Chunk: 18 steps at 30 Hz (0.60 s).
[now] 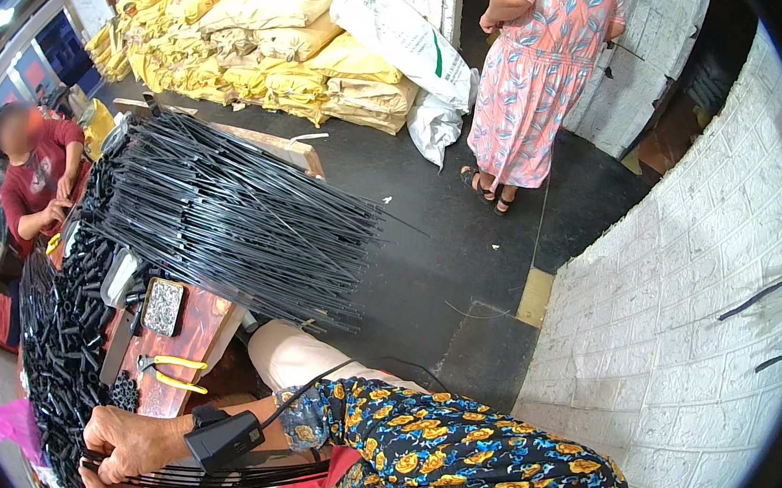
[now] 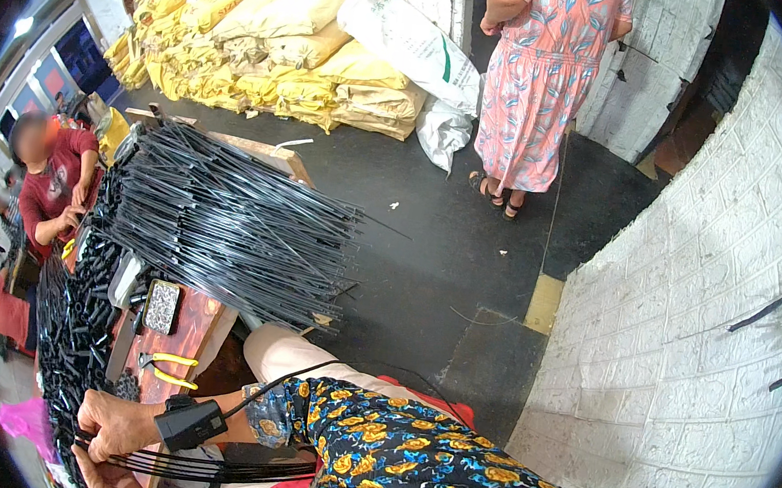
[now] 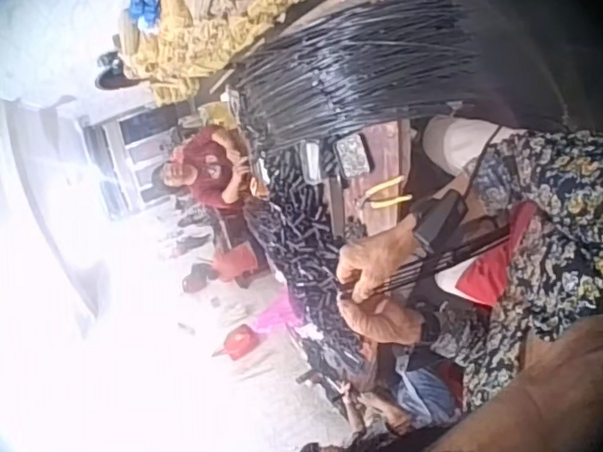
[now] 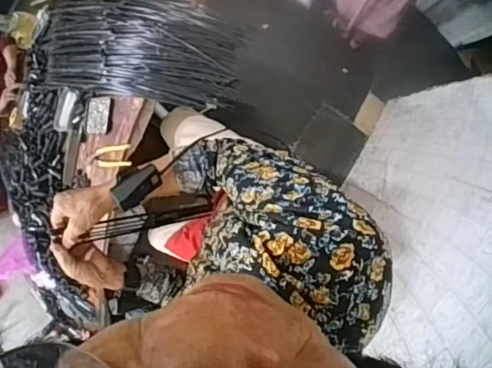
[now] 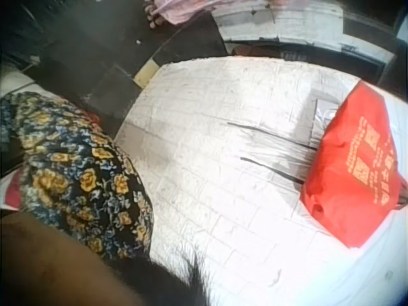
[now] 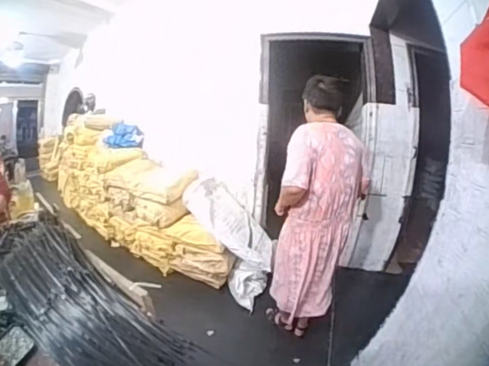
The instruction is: Assembling and trimming black umbrella frame rods using pliers.
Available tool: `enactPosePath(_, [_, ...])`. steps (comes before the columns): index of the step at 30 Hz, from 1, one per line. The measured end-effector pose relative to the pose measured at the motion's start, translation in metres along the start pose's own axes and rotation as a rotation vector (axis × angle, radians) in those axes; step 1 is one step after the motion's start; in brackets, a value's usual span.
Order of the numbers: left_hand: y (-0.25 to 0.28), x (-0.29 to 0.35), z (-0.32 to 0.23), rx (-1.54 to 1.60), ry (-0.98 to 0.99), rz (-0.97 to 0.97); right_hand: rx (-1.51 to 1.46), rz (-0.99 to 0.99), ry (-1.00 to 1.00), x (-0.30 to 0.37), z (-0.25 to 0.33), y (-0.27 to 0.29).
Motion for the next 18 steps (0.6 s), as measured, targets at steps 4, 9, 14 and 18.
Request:
enactPosePath(4, [-0.0072,0.0011,0.0028,0.127,0.136,-0.018,0.018,0.004,-0.001,-0.0019,-0.0026,-0.0018])
enactPosePath(9, [-0.0068,0.0006,0.0039,0.057,0.166,-0.051,0.016,-0.004,0.026,-0.0034,-0.0028,-0.0007])
enactPosePath(14, [-0.0063,0.0006,0.0039,0.057,0.150,-0.055,-0.043,-0.066,0.062,-0.0033,-0.0006,-0.0004])
enactPosePath(18, [-0.0064,-0.0001,0.0001,-0.010,0.042,-0.041,-0.031,-0.098,0.039,-0.0007,0.0011,0.0021])
Point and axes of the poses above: each hand's wrist, its own x-axis away from the middle knuckle, its own y-axis out of the back of the hand, z = x × y, the point moved 8 cm from there along -x, towards the middle knuckle, and after that the axes turned 4 degrees about -x, right-handed, at the moved point
